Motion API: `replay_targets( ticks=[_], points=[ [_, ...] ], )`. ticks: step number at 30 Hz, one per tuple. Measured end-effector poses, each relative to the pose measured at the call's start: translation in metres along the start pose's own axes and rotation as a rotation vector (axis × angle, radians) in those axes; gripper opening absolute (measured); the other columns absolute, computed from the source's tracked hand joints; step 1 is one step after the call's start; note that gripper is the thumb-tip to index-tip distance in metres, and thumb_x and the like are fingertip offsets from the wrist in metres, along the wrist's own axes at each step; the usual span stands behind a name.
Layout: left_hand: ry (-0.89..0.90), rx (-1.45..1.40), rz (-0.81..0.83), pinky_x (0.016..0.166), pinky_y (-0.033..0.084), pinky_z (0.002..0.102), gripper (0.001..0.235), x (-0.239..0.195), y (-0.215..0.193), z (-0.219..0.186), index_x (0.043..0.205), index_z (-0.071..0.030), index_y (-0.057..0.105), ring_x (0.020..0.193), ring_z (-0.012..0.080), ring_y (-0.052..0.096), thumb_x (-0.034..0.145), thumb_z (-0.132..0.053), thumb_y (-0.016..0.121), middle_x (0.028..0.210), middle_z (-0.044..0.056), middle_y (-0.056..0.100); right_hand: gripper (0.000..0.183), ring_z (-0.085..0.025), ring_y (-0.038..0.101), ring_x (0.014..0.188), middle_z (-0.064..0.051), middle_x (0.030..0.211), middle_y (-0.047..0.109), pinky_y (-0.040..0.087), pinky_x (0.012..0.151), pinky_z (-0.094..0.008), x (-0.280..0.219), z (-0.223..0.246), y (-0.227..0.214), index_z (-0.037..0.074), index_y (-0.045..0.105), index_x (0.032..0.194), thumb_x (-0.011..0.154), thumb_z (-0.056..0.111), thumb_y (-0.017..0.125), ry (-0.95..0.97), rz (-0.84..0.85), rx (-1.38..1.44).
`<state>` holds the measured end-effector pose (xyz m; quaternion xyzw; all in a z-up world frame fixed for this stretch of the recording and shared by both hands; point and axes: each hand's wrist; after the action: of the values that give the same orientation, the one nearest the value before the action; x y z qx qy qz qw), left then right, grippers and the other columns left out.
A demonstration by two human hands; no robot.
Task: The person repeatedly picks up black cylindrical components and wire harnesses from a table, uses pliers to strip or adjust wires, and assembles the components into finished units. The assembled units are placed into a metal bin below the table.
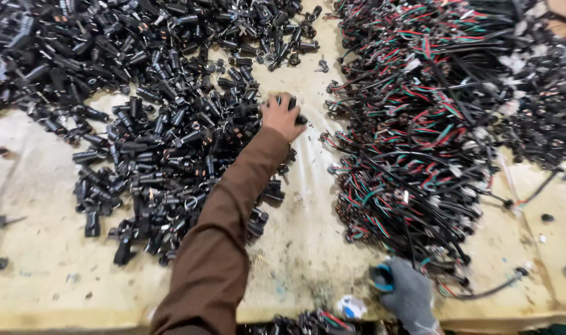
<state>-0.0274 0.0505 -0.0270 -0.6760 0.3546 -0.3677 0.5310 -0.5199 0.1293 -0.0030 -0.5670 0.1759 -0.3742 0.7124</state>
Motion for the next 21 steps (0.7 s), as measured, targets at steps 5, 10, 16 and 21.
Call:
replay_targets(
  ticks=[5,10,16,21],
  points=[
    [0.123,0.078,0.009,0.097,0.032,0.069,0.071,-0.064,0.009,-0.01,0.139,-0.032,0.059,0.134,0.0474,0.034,0.082,-0.073,0.061,0.148,0.017,0.042,0.027,-0.035,0.069,0.078,-0.012,0.086,0.07,0.054,0.066,-0.045,-0.002,0.018,-0.019,0.013,0.069,0.093,0.07,0.023,0.08,-0.115,-0.084,0.077],
    [0.183,0.177,0.176,0.108,0.021,0.075,0.078,-0.106,-0.02,-0.031,0.148,-0.037,0.051,0.143,0.0502,0.025,0.083,-0.079,0.056,0.157,0.019,0.035,0.034,-0.038,0.067,0.078,-0.015,0.084,0.068,0.053,0.066,-0.046,-0.009,0.032,-0.042,0.009,0.067,0.089,0.069,0.028,0.086,-0.225,-0.125,0.114],
    [0.167,0.236,-0.053,0.108,0.021,0.072,0.081,-0.197,-0.075,-0.085,0.151,-0.03,0.047,0.139,0.0571,0.025,0.081,-0.066,0.068,0.157,0.035,0.031,0.021,-0.023,0.074,0.079,-0.01,0.095,0.074,0.058,0.072,-0.035,-0.088,0.059,-0.052,0.007,0.066,0.095,0.078,0.01,0.078,-0.196,0.071,0.633],
    [0.202,0.149,0.026,0.103,0.028,0.068,0.072,-0.296,-0.078,-0.144,0.14,-0.014,0.058,0.131,0.0528,0.042,0.084,-0.057,0.071,0.142,0.032,0.048,0.027,-0.029,0.07,0.087,-0.018,0.111,0.072,0.056,0.075,-0.037,-0.123,0.077,-0.042,0.002,0.058,0.09,0.076,0.005,0.081,-0.334,0.195,0.843]
  ],
)
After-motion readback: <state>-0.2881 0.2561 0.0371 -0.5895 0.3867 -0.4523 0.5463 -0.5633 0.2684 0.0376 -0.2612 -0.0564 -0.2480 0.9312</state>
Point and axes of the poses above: each hand's wrist, its own x-axis towards the middle knuckle, its own y-axis out of the palm, z = x × y
